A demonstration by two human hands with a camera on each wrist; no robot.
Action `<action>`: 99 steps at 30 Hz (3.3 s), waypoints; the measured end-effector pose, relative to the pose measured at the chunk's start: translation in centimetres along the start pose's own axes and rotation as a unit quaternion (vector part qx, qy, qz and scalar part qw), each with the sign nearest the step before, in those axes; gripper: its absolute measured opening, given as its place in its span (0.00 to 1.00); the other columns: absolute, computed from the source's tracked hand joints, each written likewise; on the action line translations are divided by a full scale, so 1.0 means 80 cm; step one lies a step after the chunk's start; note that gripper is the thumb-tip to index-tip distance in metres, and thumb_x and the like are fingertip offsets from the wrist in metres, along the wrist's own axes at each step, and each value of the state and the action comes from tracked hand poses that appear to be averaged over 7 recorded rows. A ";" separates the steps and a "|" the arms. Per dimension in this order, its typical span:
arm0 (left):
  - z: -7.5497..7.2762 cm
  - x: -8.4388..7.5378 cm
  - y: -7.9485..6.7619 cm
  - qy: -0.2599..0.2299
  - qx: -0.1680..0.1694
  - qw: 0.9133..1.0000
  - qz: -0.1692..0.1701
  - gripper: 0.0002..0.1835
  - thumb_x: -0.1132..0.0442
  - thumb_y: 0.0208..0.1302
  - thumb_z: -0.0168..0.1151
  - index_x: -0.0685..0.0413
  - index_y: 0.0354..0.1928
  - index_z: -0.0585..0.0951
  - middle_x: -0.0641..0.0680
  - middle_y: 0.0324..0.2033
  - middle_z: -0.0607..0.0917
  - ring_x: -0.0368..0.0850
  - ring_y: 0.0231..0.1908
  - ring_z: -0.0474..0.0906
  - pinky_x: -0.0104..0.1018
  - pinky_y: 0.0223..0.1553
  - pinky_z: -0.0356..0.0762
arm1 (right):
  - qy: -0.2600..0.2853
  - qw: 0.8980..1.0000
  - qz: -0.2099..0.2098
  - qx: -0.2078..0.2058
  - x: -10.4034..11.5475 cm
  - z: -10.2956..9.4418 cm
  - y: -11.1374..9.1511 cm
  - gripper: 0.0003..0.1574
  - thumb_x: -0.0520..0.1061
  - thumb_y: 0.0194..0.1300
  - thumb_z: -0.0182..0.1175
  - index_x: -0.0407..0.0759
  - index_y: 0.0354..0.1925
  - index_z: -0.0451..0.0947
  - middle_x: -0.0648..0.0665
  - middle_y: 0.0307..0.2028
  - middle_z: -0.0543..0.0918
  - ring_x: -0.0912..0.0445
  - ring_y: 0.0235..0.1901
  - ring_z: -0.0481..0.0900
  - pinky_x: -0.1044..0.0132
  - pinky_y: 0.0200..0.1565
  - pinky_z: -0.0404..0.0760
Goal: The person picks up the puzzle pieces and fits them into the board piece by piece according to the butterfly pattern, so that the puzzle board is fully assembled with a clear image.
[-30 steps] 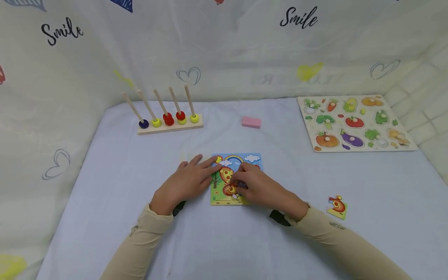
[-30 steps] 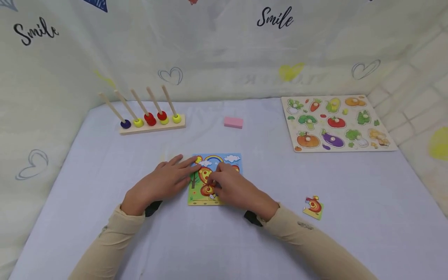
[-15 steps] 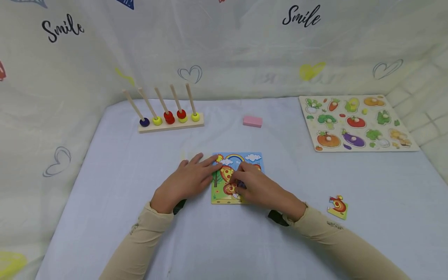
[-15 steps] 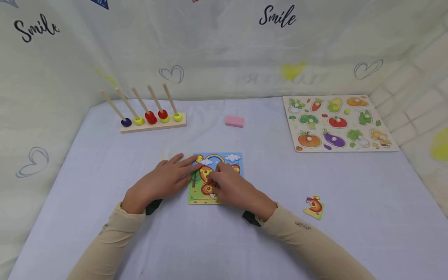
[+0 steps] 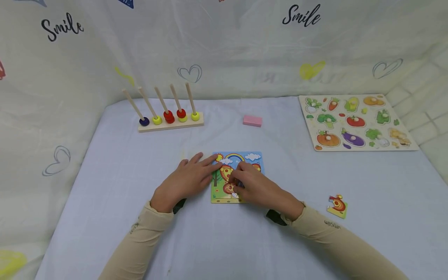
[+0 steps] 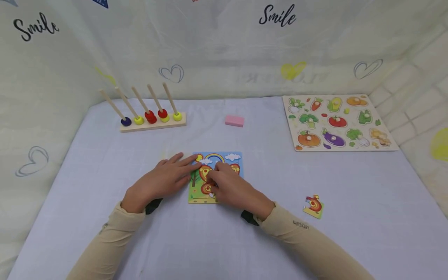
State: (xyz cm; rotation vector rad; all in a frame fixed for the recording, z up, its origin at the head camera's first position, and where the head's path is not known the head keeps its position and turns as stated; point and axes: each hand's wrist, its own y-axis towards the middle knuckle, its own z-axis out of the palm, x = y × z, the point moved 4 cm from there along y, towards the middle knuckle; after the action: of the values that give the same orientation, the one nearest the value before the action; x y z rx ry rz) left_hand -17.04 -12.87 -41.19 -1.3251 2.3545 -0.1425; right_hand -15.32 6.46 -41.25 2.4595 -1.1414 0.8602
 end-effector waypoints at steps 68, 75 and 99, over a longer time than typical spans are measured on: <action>-0.001 -0.005 -0.001 -0.014 0.013 1.000 -0.006 0.29 0.56 0.84 0.55 0.42 0.83 0.68 0.51 0.83 0.60 0.67 0.81 0.51 0.72 0.74 0.56 | -0.081 0.966 0.220 -0.107 -0.137 -0.112 -0.249 0.14 0.41 0.62 0.80 0.45 0.45 0.87 0.46 0.44 0.80 0.51 0.42 0.74 0.66 0.35 0.75; -0.001 -0.003 -0.001 -0.013 0.010 1.000 -0.008 0.29 0.56 0.84 0.54 0.41 0.83 0.68 0.50 0.83 0.59 0.67 0.81 0.51 0.73 0.73 0.56 | -0.085 0.967 0.228 -0.080 -0.145 -0.107 -0.254 0.19 0.42 0.60 0.81 0.41 0.47 0.86 0.42 0.45 0.77 0.48 0.46 0.71 0.66 0.41 0.73; 0.000 -0.005 0.000 -0.014 0.010 1.000 -0.007 0.29 0.56 0.84 0.54 0.42 0.82 0.68 0.51 0.83 0.60 0.67 0.81 0.51 0.73 0.73 0.56 | -0.058 0.970 0.173 -0.163 -0.136 -0.105 -0.250 0.28 0.28 0.55 0.80 0.42 0.53 0.83 0.48 0.44 0.84 0.61 0.34 0.70 0.72 0.31 0.70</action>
State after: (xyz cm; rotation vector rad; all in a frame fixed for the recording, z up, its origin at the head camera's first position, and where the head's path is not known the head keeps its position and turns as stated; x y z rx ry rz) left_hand -16.85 -12.54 -41.04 -1.3256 2.3154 -0.1515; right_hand -8.76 29.84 -41.85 2.0990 -1.6415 0.5593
